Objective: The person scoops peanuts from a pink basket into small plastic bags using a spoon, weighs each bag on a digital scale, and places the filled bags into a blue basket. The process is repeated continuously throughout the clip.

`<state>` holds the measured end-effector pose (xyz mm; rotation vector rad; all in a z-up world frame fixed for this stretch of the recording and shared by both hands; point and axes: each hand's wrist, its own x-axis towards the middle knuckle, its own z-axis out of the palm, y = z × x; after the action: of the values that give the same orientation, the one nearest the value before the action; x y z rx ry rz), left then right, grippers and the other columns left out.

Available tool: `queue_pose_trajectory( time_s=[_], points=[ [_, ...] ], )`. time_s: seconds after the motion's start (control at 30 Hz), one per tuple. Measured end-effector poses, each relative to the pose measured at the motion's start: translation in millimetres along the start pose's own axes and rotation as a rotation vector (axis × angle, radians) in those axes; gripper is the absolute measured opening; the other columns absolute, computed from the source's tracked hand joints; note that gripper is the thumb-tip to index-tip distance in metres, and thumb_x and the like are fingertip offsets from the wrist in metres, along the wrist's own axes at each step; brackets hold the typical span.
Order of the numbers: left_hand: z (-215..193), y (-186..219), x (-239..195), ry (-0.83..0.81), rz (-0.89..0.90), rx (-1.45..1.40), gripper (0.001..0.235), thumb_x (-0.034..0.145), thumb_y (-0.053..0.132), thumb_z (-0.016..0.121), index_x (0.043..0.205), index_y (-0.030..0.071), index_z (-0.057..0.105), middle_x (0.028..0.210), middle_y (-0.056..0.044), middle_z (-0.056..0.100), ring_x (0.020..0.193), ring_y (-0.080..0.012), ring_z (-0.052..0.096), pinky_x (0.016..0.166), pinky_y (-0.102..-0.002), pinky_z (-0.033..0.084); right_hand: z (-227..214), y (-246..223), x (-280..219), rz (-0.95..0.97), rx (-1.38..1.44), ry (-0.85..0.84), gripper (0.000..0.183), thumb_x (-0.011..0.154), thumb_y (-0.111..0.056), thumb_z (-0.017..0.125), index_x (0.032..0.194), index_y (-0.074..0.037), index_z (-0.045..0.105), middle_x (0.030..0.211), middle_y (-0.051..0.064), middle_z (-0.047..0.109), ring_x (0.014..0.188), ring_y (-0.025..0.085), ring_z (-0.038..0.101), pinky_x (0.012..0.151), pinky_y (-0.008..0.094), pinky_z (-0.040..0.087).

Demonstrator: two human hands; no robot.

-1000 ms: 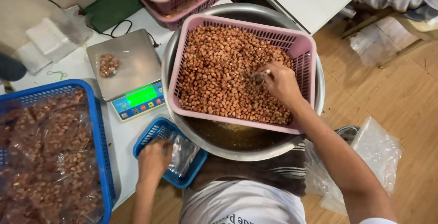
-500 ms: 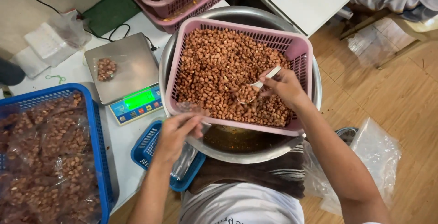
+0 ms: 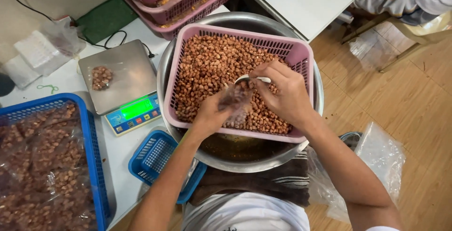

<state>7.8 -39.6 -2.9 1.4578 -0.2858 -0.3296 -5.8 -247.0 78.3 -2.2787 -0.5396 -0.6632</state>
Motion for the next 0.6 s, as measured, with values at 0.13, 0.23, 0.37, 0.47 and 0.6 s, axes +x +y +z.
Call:
queue_pose_trajectory(
  time_s=[0.13, 0.23, 0.37, 0.47, 0.6],
  points=[
    [10.7, -9.7, 12.9, -0.163, -0.052, 0.184, 0.043, 0.09, 0.013, 0.077, 0.129, 0.0, 0.065, 0.113, -0.024, 0.073, 0.116, -0.0391, 0.068, 0.098, -0.054, 0.055, -11.6, 13.7, -0.5, 0.048, 0.016, 0.014, 0.009, 0.092, 0.004, 0.075, 0.097, -0.003, 0.077, 0.094, 0.016, 0.075, 0.084, 0.031, 0.076, 0.073, 0.036, 0.061],
    [8.7, -21.8, 25.4, -0.178, -0.063, 0.108, 0.045, 0.088, 0.005, 0.078, 0.131, 0.005, 0.064, 0.114, -0.02, 0.073, 0.112, -0.0316, 0.07, 0.096, -0.048, 0.059, -21.4, 19.7, -3.3, 0.22, 0.151, 0.066, 0.009, 0.095, 0.002, 0.073, 0.104, -0.001, 0.075, 0.095, 0.018, 0.075, 0.079, 0.026, 0.075, 0.07, 0.033, 0.061],
    [12.6, -19.1, 21.9, -0.159, -0.061, 0.022, 0.049, 0.087, 0.008, 0.082, 0.134, 0.009, 0.064, 0.119, -0.018, 0.074, 0.109, -0.0245, 0.072, 0.092, -0.039, 0.062, -25.6, 35.3, -3.8, 0.423, 0.429, 0.184, 0.009, 0.098, 0.003, 0.071, 0.107, 0.003, 0.073, 0.096, 0.018, 0.071, 0.078, 0.021, 0.072, 0.066, 0.032, 0.064],
    [19.9, -19.7, 17.4, -0.179, -0.06, -0.075, 0.053, 0.087, 0.011, 0.083, 0.136, 0.013, 0.064, 0.119, -0.015, 0.075, 0.108, -0.0202, 0.072, 0.093, -0.037, 0.063, -27.0, 34.5, -8.5, 0.36, 0.307, 0.142, 0.012, 0.096, 0.002, 0.076, 0.108, 0.003, 0.075, 0.091, 0.017, 0.071, 0.071, 0.019, 0.072, 0.064, 0.03, 0.06],
    [20.7, -15.7, 15.6, -0.168, -0.053, 0.0, 0.048, 0.089, 0.012, 0.08, 0.135, 0.012, 0.065, 0.12, -0.019, 0.073, 0.11, -0.0271, 0.073, 0.089, -0.042, 0.064, -28.8, 52.4, -17.6, 0.12, -0.057, 0.087, 0.006, 0.098, -0.01, 0.082, 0.103, -0.008, 0.08, 0.092, 0.014, 0.075, 0.085, 0.034, 0.075, 0.074, 0.038, 0.057]
  ],
)
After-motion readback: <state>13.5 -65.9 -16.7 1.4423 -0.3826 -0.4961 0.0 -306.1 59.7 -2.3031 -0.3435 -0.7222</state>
